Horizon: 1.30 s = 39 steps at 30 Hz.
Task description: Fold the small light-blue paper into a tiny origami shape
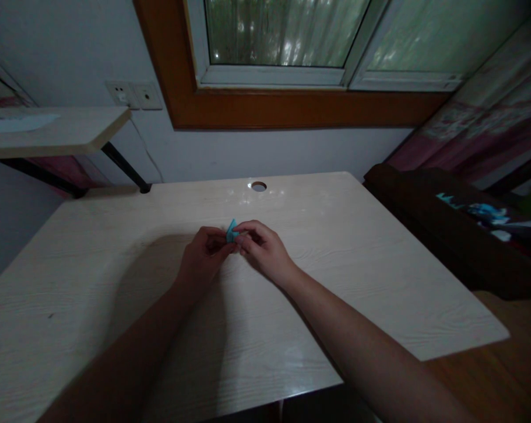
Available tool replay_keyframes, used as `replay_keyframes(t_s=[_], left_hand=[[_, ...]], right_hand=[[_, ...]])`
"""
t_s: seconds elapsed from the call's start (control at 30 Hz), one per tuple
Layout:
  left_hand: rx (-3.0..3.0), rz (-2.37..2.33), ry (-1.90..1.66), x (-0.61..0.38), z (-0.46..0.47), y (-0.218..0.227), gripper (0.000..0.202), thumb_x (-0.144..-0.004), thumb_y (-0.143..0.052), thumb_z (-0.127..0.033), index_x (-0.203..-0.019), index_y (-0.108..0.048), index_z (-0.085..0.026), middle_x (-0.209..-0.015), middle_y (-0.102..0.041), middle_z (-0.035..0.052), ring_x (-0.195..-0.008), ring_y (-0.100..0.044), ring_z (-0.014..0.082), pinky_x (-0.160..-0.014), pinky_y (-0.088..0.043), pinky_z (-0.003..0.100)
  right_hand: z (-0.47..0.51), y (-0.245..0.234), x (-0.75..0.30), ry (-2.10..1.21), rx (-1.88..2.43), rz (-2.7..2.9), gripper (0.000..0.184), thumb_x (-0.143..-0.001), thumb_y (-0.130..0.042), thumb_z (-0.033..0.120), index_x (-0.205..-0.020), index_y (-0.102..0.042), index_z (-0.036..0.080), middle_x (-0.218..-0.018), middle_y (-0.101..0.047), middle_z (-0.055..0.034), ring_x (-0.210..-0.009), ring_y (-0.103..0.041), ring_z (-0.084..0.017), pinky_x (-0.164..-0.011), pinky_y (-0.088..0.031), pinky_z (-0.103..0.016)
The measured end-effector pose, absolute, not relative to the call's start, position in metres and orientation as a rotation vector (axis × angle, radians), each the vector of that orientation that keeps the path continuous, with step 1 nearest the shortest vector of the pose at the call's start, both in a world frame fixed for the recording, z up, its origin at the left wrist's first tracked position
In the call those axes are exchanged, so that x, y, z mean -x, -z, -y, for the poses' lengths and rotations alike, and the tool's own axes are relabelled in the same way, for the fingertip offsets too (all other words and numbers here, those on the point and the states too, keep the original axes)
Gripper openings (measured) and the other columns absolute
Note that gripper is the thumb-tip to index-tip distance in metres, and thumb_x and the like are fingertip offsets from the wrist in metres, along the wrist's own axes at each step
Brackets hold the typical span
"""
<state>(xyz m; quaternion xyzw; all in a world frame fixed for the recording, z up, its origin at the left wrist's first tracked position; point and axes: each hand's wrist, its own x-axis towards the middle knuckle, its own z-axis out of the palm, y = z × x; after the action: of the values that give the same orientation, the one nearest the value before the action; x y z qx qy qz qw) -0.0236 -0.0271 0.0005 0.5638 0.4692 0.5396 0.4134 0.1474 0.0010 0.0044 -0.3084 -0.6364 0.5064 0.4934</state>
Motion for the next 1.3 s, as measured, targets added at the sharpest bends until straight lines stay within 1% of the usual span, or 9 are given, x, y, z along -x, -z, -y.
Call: replay_keyframes(t_s=[0.07,0.2,0.27,0.4,0.53,1.0,1.07,1.17,1.3], left_hand=[[-1.441,-1.18,-1.356,0.024,0.027,0.0,0.033,-0.075,-0.079,-0.027,-0.098,-0.057,-0.019,-0.083,-0.072,0.0015,-0.077,-0.072,0.0162,-0.073,-0.057,0.028],[-1.475,-1.194,-1.345,0.025,0.026,0.0,0.033,-0.075,-0.079,-0.03,-0.097,-0.057,-0.019,-0.082,-0.071,0.0014,-0.077,-0.071,0.0163,-0.072,-0.056,0.028],[-1.472,-1.196,-1.341,0.025,0.026,0.001,0.033,-0.075,-0.079,-0.031,-0.097,-0.057,-0.019,-0.083,-0.072,0.0017,-0.077,-0.071,0.0167,-0.072,-0.056,0.028],[-1.455,-1.175,-1.344,0.025,0.026,0.003,0.034,-0.074,-0.079,-0.032,-0.098,-0.058,-0.019,-0.084,-0.072,0.0021,-0.077,-0.071,0.0175,-0.072,-0.056,0.029],[-1.461,-1.176,-1.316,0.024,0.025,0.004,0.035,-0.073,-0.08,-0.03,-0.098,-0.057,-0.02,-0.082,-0.072,0.0012,-0.076,-0.071,0.0172,-0.071,-0.056,0.029],[-1.455,-1.161,-1.301,0.025,0.024,0.005,0.035,-0.075,-0.079,-0.032,-0.099,-0.056,-0.02,-0.083,-0.072,0.0022,-0.078,-0.072,0.0177,-0.074,-0.056,0.03],[-1.441,-1.156,-1.316,0.025,0.024,0.005,0.036,-0.075,-0.079,-0.032,-0.099,-0.056,-0.02,-0.084,-0.072,0.0022,-0.078,-0.071,0.0174,-0.074,-0.056,0.03],[-1.425,-1.15,-1.326,0.026,0.023,0.005,0.037,-0.074,-0.079,-0.032,-0.099,-0.056,-0.02,-0.085,-0.072,0.0026,-0.077,-0.071,0.0172,-0.073,-0.056,0.031],[-1.421,-1.104,-1.331,0.027,0.023,0.003,0.035,-0.075,-0.079,-0.031,-0.099,-0.057,-0.019,-0.083,-0.072,0.0023,-0.075,-0.071,0.0167,-0.073,-0.056,0.03]], right_hand=[[-0.001,-0.004,-0.146,-1.251,0.744,1.522,0.021,-0.088,-0.066,0.031,-0.106,-0.064,0.021,-0.072,-0.065,0.0025,-0.059,-0.061,-0.01,-0.06,-0.049,-0.024],[-0.002,0.0,-0.144,-1.319,0.703,1.439,0.027,-0.086,-0.068,0.03,-0.11,-0.059,0.024,-0.094,-0.068,-0.0006,-0.057,-0.062,-0.007,-0.056,-0.051,-0.023],[-0.004,0.003,-0.143,-1.355,0.671,1.411,0.033,-0.085,-0.069,0.03,-0.115,-0.055,0.026,-0.099,-0.068,-0.001,-0.056,-0.062,-0.007,-0.053,-0.051,-0.022],[-0.006,0.005,-0.142,-1.428,0.65,1.367,0.045,-0.083,-0.071,0.029,-0.121,-0.047,0.029,-0.093,-0.067,0.0014,-0.057,-0.062,-0.008,-0.049,-0.05,-0.02],[-0.007,0.003,-0.142,-1.463,0.648,1.33,0.047,-0.08,-0.074,0.027,-0.119,-0.048,0.028,-0.089,-0.065,0.0031,-0.057,-0.061,-0.007,-0.049,-0.049,-0.019],[-0.006,0.006,-0.142,-1.372,0.715,1.351,0.035,-0.082,-0.073,0.034,-0.108,-0.051,0.025,-0.089,-0.065,0.002,-0.055,-0.058,-0.006,-0.047,-0.045,-0.019],[-0.006,0.006,-0.145,-1.315,0.752,1.42,0.029,-0.083,-0.071,0.035,-0.103,-0.054,0.023,-0.084,-0.065,0.0026,-0.053,-0.058,-0.006,-0.048,-0.044,-0.019],[-0.007,0.001,-0.151,-1.232,0.797,1.556,0.018,-0.086,-0.068,0.033,-0.099,-0.061,0.021,-0.067,-0.062,0.0046,-0.054,-0.059,-0.009,-0.054,-0.046,-0.022],[-0.008,-0.006,-0.16,-1.113,0.79,1.704,0.014,-0.089,-0.064,0.03,-0.101,-0.067,0.023,-0.084,-0.068,-0.0003,-0.059,-0.063,-0.01,-0.061,-0.051,-0.026]])
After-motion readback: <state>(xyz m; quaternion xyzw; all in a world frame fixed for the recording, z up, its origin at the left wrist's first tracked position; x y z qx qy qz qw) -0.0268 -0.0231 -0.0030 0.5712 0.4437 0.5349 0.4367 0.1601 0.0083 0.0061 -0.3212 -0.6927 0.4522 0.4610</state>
